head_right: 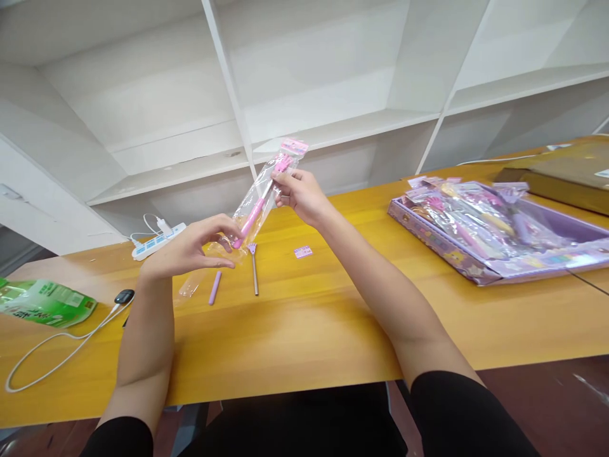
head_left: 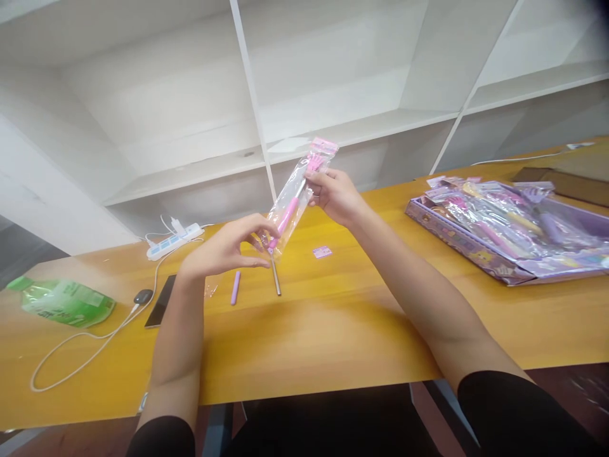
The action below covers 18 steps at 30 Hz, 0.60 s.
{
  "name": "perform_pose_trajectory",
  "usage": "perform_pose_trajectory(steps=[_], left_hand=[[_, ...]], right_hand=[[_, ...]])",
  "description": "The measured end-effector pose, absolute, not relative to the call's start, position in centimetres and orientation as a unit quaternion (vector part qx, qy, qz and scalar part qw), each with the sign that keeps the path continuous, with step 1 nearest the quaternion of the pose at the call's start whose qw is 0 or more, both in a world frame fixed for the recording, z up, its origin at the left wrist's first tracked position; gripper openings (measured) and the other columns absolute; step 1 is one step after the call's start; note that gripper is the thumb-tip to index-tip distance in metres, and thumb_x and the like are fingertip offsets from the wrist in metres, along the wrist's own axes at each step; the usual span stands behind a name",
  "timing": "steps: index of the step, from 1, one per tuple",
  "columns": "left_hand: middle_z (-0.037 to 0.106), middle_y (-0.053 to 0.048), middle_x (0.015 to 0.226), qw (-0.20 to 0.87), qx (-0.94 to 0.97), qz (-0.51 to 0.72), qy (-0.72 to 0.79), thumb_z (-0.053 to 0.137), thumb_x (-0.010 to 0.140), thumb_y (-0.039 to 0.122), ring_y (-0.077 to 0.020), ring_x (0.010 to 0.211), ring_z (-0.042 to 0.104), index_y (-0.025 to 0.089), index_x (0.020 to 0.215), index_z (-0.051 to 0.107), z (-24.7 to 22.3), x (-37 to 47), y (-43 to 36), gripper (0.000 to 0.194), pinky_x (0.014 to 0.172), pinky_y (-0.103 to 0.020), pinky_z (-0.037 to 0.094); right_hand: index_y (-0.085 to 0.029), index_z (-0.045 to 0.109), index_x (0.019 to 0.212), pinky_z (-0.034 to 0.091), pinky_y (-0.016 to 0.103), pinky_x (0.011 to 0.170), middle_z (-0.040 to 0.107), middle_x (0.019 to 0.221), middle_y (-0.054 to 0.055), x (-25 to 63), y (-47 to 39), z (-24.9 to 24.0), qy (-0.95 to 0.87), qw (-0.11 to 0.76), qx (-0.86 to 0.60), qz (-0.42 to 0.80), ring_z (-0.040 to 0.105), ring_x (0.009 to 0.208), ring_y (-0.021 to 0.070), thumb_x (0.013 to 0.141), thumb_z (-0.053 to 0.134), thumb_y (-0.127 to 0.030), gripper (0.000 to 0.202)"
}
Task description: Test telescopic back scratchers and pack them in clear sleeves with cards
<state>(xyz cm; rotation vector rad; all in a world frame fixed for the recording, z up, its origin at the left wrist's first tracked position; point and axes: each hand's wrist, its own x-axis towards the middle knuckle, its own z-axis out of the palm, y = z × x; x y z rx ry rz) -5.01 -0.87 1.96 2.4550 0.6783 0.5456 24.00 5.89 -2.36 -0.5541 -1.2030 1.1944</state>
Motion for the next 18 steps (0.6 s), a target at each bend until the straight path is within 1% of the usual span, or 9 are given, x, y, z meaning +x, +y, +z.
perform_pose_trajectory(steps=[2,3,6,10,12,14,16,18], left_hand=[[0.073,-0.006,0.113,0.212,0.921,0.21,0.25,0.088,0.099,0.041,-0.0204,0.104,0.073,0.026,0.112,0.077,2.4,-4.8,-1.4,0.022,0.091,-0.033,0.064],[0.074,-0.005,0.11,0.194,0.924,0.217,0.249,0.084,0.102,0.041,-0.0202,0.103,0.073,0.026,0.108,0.079,2.5,-4.7,-1.6,0.018,0.09,-0.033,0.063],[0.074,-0.005,0.105,0.182,0.921,0.228,0.257,0.077,0.108,0.042,-0.0186,0.099,0.072,0.025,0.102,0.079,2.6,-4.5,-1.7,0.018,0.085,-0.031,0.058],[0.074,-0.005,0.103,0.241,0.895,0.227,0.299,0.079,0.105,0.044,-0.0175,0.09,0.074,0.023,0.099,0.073,2.0,-4.6,-0.9,0.023,0.076,-0.029,0.06],[0.075,-0.005,0.102,0.284,0.878,0.223,0.313,0.081,0.103,0.045,-0.0179,0.087,0.076,0.023,0.106,0.069,1.4,-4.7,0.0,0.025,0.074,-0.03,0.062],[0.077,-0.003,0.101,0.324,0.867,0.215,0.311,0.082,0.102,0.045,-0.0185,0.086,0.077,0.026,0.119,0.065,0.7,-4.8,1.0,0.031,0.075,-0.03,0.064],[0.076,-0.002,0.098,0.346,0.863,0.214,0.301,0.084,0.101,0.044,-0.0184,0.087,0.077,0.028,0.132,0.061,0.1,-4.9,1.8,0.041,0.076,-0.03,0.065],[0.073,0.001,0.094,0.348,0.861,0.232,0.291,0.084,0.101,0.042,-0.0175,0.085,0.077,0.029,0.138,0.06,-0.4,-4.9,2.5,0.046,0.075,-0.028,0.065]], right_hand=[[-0.02,0.069,0.085,0.053,0.022,0.055,0.064,0.078,-0.001,23.8,5.8,-2.4,-0.515,0.624,-0.238,0.537,0.06,0.066,0.0094,0.069,0.106,-0.051,0.051],[-0.019,0.07,0.087,0.053,0.022,0.055,0.066,0.08,0.0,23.6,5.7,-2.4,-0.514,0.621,-0.237,0.541,0.061,0.066,0.0092,0.07,0.105,-0.05,0.049],[-0.02,0.069,0.087,0.055,0.022,0.056,0.068,0.083,0.0,23.3,5.4,-2.3,-0.522,0.614,-0.234,0.544,0.062,0.067,0.0092,0.073,0.104,-0.051,0.049],[-0.021,0.066,0.09,0.055,0.023,0.057,0.066,0.081,-0.002,23.1,5.0,-2.2,-0.535,0.618,-0.234,0.527,0.062,0.067,0.0097,0.073,0.103,-0.059,0.056],[-0.021,0.066,0.09,0.056,0.023,0.058,0.064,0.079,-0.003,23.0,4.9,-2.2,-0.547,0.616,-0.235,0.516,0.062,0.067,0.0101,0.07,0.104,-0.065,0.061],[-0.021,0.066,0.09,0.056,0.024,0.06,0.064,0.079,-0.003,22.9,4.8,-2.3,-0.564,0.609,-0.23,0.508,0.062,0.067,0.0101,0.069,0.104,-0.07,0.065],[-0.02,0.07,0.094,0.057,0.024,0.062,0.067,0.083,-0.002,22.7,4.8,-2.4,-0.579,0.603,-0.226,0.5,0.062,0.068,0.0096,0.072,0.102,-0.073,0.065],[-0.02,0.073,0.101,0.059,0.025,0.066,0.069,0.088,-0.001,22.5,4.6,-2.6,-0.601,0.59,-0.23,0.488,0.065,0.072,0.0105,0.076,0.097,-0.076,0.066]])
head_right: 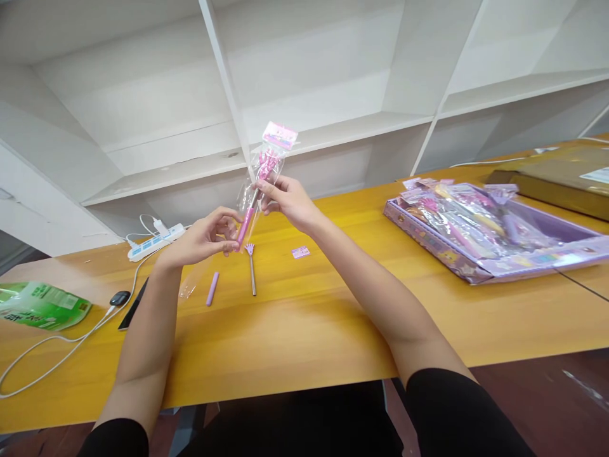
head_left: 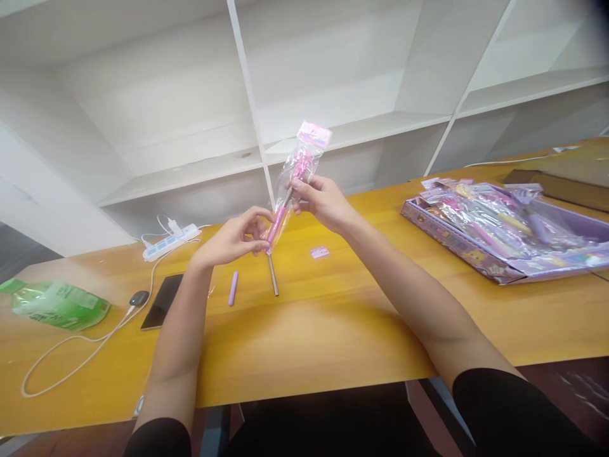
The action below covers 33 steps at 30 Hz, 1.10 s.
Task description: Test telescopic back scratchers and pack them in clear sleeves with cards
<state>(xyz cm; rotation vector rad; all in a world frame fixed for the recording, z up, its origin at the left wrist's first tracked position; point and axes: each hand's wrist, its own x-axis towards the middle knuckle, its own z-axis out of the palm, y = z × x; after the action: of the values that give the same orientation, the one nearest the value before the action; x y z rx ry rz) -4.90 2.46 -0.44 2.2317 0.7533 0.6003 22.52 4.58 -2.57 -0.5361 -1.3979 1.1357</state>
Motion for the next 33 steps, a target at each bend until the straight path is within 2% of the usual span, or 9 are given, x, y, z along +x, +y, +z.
perform_pose_trajectory(steps=[3,6,10,13,17,21,26,33], left_hand=[[0.069,0.002,0.093,0.343,0.854,0.272,0.281,0.086,0.1,0.039,-0.0166,0.084,0.077,0.03,0.143,0.06,-1.0,-4.8,2.9,0.051,0.074,-0.027,0.065],[0.067,0.004,0.091,0.346,0.84,0.315,0.275,0.088,0.098,0.04,-0.0173,0.083,0.079,0.029,0.141,0.06,-1.3,-4.6,3.1,0.052,0.075,-0.028,0.066],[0.062,0.006,0.086,0.349,0.828,0.345,0.272,0.092,0.094,0.042,-0.016,0.074,0.079,0.028,0.134,0.064,-1.5,-4.1,3.1,0.051,0.077,-0.03,0.068],[0.063,0.006,0.083,0.379,0.81,0.352,0.276,0.095,0.091,0.044,-0.0164,0.072,0.078,0.027,0.129,0.065,-1.6,-3.8,3.2,0.051,0.075,-0.03,0.068],[0.073,0.002,0.092,0.417,0.798,0.334,0.278,0.098,0.086,0.038,-0.0177,0.08,0.081,0.025,0.123,0.064,-1.6,-4.2,3.5,0.052,0.078,-0.031,0.069],[0.079,-0.003,0.102,0.432,0.81,0.29,0.272,0.095,0.09,0.038,-0.0205,0.095,0.083,0.024,0.126,0.065,-1.4,-4.7,3.6,0.049,0.087,-0.034,0.07],[0.079,-0.004,0.102,0.399,0.828,0.274,0.284,0.092,0.093,0.039,-0.0211,0.096,0.083,0.023,0.128,0.064,-1.1,-4.5,3.0,0.048,0.087,-0.035,0.07],[0.081,-0.003,0.099,0.354,0.844,0.262,0.306,0.092,0.093,0.042,-0.0214,0.094,0.084,0.024,0.12,0.064,-1.0,-4.1,2.7,0.043,0.083,-0.033,0.067]], right_hand=[[-0.02,0.074,0.11,0.063,0.029,0.077,0.076,0.1,0.002,22.1,4.0,-2.8,-0.676,0.514,-0.233,0.474,0.073,0.089,0.0156,0.084,0.093,-0.072,0.061],[-0.019,0.071,0.111,0.064,0.033,0.089,0.081,0.109,0.005,21.5,3.3,-3.0,-0.75,0.419,-0.223,0.461,0.077,0.103,0.0202,0.086,0.096,-0.052,0.048],[-0.018,0.07,0.112,0.068,0.037,0.089,0.082,0.109,0.007,20.9,2.9,-3.4,-0.757,0.397,-0.215,0.471,0.08,0.101,0.0218,0.086,0.095,-0.039,0.042],[-0.018,0.069,0.116,0.071,0.038,0.088,0.083,0.111,0.007,20.9,2.9,-3.6,-0.751,0.38,-0.198,0.503,0.082,0.104,0.0234,0.086,0.094,-0.032,0.041],[-0.018,0.071,0.109,0.073,0.037,0.086,0.084,0.104,0.006,20.9,2.9,-3.6,-0.746,0.367,-0.209,0.515,0.084,0.096,0.0222,0.087,0.093,-0.03,0.034],[-0.017,0.075,0.104,0.074,0.035,0.085,0.085,0.098,0.006,20.9,2.9,-3.6,-0.752,0.351,-0.233,0.508,0.084,0.088,0.0199,0.085,0.094,-0.028,0.028],[-0.017,0.079,0.1,0.074,0.035,0.086,0.086,0.098,0.006,21.0,3.0,-3.6,-0.756,0.34,-0.253,0.499,0.083,0.087,0.0201,0.082,0.095,-0.03,0.027],[-0.018,0.079,0.104,0.073,0.036,0.087,0.085,0.097,0.006,21.3,3.5,-3.9,-0.775,0.334,-0.269,0.464,0.083,0.085,0.0202,0.087,0.092,-0.032,0.025]])
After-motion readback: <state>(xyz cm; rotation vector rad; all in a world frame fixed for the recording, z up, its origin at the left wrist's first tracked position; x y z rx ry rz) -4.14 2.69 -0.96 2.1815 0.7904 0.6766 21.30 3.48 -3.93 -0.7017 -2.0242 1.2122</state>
